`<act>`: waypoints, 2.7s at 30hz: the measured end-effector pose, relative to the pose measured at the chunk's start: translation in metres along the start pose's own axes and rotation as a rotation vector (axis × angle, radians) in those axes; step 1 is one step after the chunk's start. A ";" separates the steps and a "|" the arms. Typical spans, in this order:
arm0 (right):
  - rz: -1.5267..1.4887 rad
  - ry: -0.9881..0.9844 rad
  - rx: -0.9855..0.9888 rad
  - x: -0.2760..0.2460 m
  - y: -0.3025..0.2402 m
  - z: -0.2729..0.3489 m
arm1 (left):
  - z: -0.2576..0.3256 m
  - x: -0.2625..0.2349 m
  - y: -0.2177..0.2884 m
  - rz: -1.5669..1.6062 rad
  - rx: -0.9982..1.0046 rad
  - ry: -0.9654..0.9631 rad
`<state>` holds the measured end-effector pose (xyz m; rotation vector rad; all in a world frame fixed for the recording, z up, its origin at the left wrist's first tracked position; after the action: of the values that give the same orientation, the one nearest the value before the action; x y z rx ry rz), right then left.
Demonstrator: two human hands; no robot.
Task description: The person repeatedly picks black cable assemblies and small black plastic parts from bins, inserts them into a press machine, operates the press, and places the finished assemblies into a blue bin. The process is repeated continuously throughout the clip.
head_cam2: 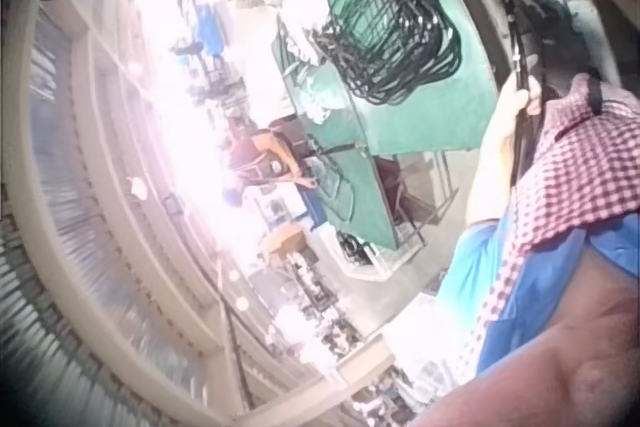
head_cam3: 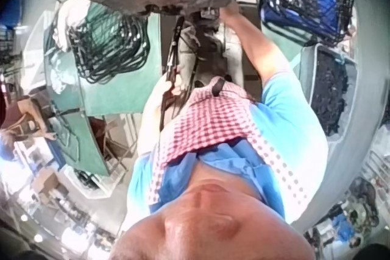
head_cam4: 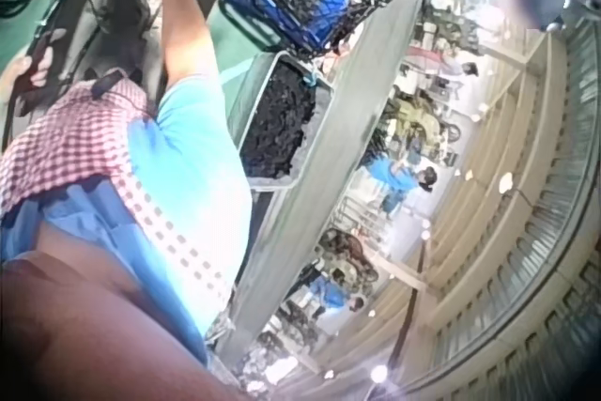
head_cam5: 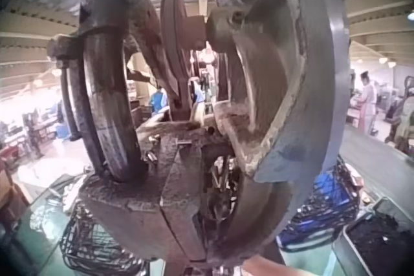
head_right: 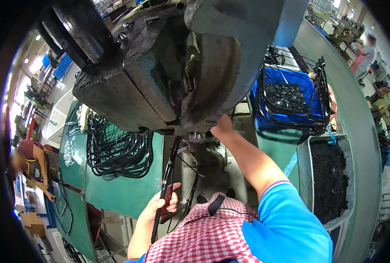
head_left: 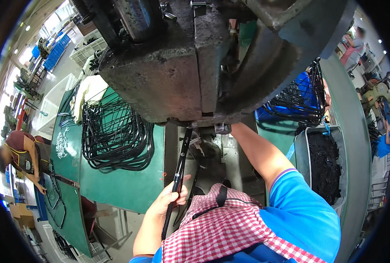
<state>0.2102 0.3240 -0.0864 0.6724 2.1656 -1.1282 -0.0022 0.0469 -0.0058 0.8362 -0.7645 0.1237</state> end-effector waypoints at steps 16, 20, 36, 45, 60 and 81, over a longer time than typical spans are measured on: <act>-0.114 0.058 -0.127 -0.074 -0.140 0.021 | -0.012 -0.010 -0.012 -0.049 0.034 0.163; 0.057 0.296 0.103 -0.191 -0.068 0.078 | -0.003 -0.013 -0.017 -0.067 0.069 0.218; 0.379 0.425 1.646 -0.336 0.216 0.458 | -0.009 0.026 -0.002 -0.195 0.021 0.376; -0.781 1.238 0.854 -0.336 0.173 0.371 | -0.009 0.018 -0.009 -0.114 0.062 0.338; -1.544 -0.030 0.737 -0.056 -0.147 0.049 | 0.002 -0.013 0.004 -0.087 0.025 0.066; -0.831 0.139 0.473 -0.042 -0.147 0.024 | -0.007 -0.043 0.007 -0.202 0.043 -0.045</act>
<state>0.1474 0.2221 0.0123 -0.0165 2.3716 -2.1103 -0.0325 0.0641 -0.0327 0.9549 -0.7174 -0.0589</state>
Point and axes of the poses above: each hand's wrist, its own z-axis away from the middle knuckle, its own x-axis out of the palm, y = z × x, the point moved 5 cm from there along -z, towards the middle knuckle, and after that the axes turned 7 degrees about -x, right-handed, at the moved point
